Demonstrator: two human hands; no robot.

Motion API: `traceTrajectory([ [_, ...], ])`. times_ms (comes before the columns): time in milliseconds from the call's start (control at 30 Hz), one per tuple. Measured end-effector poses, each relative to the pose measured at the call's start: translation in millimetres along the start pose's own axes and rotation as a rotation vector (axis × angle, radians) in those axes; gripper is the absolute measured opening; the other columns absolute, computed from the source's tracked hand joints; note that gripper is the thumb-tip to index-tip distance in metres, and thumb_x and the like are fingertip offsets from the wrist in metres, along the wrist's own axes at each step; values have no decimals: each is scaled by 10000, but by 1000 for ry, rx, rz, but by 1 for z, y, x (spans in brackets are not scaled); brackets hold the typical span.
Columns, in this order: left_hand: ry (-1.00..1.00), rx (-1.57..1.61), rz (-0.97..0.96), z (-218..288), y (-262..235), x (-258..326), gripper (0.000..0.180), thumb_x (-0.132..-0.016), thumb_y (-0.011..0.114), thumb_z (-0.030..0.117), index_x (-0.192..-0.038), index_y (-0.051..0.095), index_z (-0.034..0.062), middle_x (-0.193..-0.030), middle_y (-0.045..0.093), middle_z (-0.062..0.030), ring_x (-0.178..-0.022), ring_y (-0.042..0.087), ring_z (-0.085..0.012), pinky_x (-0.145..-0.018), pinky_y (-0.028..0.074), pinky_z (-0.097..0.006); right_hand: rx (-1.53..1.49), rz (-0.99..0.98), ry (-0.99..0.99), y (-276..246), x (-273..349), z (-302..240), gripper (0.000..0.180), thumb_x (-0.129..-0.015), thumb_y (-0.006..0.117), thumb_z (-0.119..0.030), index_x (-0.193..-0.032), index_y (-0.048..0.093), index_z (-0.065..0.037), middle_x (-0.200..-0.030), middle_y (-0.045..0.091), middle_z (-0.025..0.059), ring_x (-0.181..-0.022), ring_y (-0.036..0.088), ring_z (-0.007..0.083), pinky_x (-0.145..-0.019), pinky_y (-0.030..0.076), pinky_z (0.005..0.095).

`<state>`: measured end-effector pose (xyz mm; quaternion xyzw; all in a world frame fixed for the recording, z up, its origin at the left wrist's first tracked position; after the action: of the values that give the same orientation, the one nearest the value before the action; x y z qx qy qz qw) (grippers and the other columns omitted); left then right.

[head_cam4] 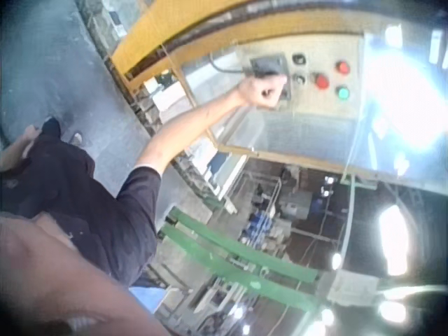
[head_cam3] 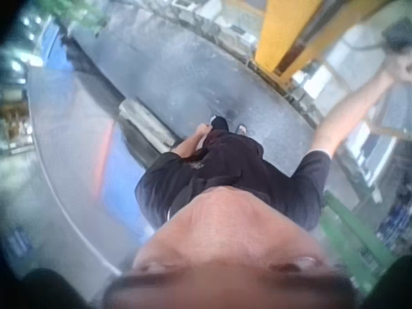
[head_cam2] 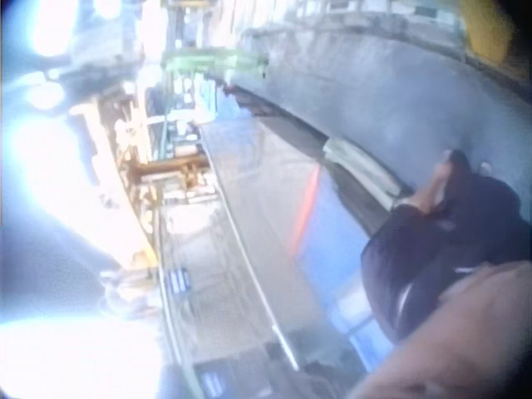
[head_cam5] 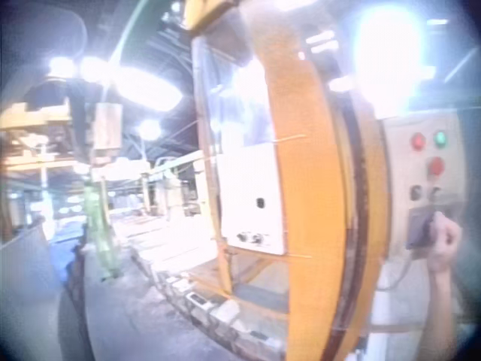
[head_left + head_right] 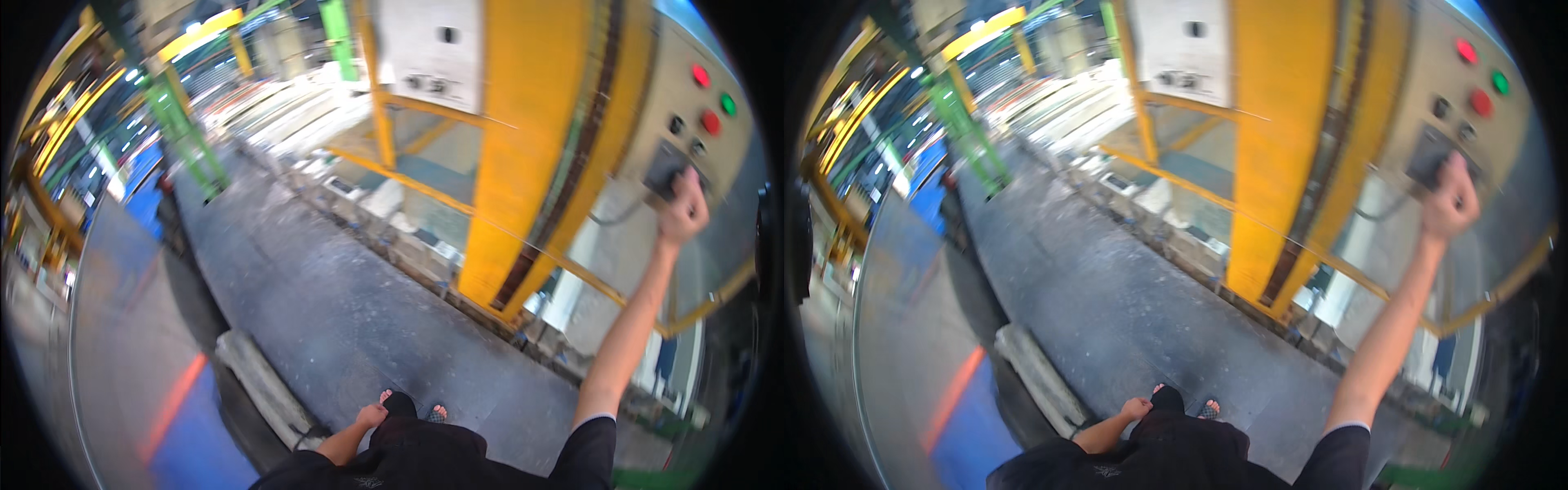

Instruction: The person stands at a yellow industrial control panel and repeatedly turns a black rotary knob with their right hand. The camera remains in a first-person view focused on the panel and the operator's hand throughout the sequence.

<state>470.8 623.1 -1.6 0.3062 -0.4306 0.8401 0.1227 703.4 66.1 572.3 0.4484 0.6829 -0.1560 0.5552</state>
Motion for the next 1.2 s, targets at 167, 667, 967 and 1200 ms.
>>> traceTrajectory([
  [167, 30, 30, -41, -2, -2, 5, 283, -730, 561, 344, -895, 655, 135, -911, 639, -135, -904, 592, -320, -806, 458, -409, -31, 37, 129, -23, -14, 36, 232, -867, 531, -119, -1003, 622, 47, -873, 636, 101, -780, 589, 133, -717, 461, 240],
  [667, -56, 17, -39, 8, -5, 16, 268, -735, 533, 336, -916, 659, 185, -966, 635, -103, -948, 584, -289, -831, 452, -392, -93, 47, 106, -5, -9, 5, 235, -865, 562, -143, -938, 635, 68, -681, 565, 36, -646, 488, 88, -643, 420, 230],
  [967, -38, 19, -23, 7, 0, 11, 275, -732, 553, 363, -877, 678, 166, -900, 647, -112, -878, 610, -284, -790, 473, -371, -80, 63, 89, -4, -7, 6, 244, -858, 568, -142, -948, 630, 76, -691, 581, 52, -631, 505, 90, -644, 440, 229],
  [1200, -15, -23, -45, 16, -5, 5, 281, -724, 528, 338, -887, 672, 160, -923, 639, -128, -904, 596, -304, -811, 461, -388, -63, 28, 103, -2, -7, -2, 224, -864, 557, -139, -866, 621, 76, -683, 566, 34, -655, 515, 92, -648, 442, 229],
])
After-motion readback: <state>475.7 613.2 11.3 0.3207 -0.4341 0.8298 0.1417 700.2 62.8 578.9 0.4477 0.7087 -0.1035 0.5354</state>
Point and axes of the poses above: each hand's wrist, its own x-axis away from the middle knuckle, its own y-axis out of the palm, z = x × y, the point moved 1 cm from there along -x, towards the middle knuckle
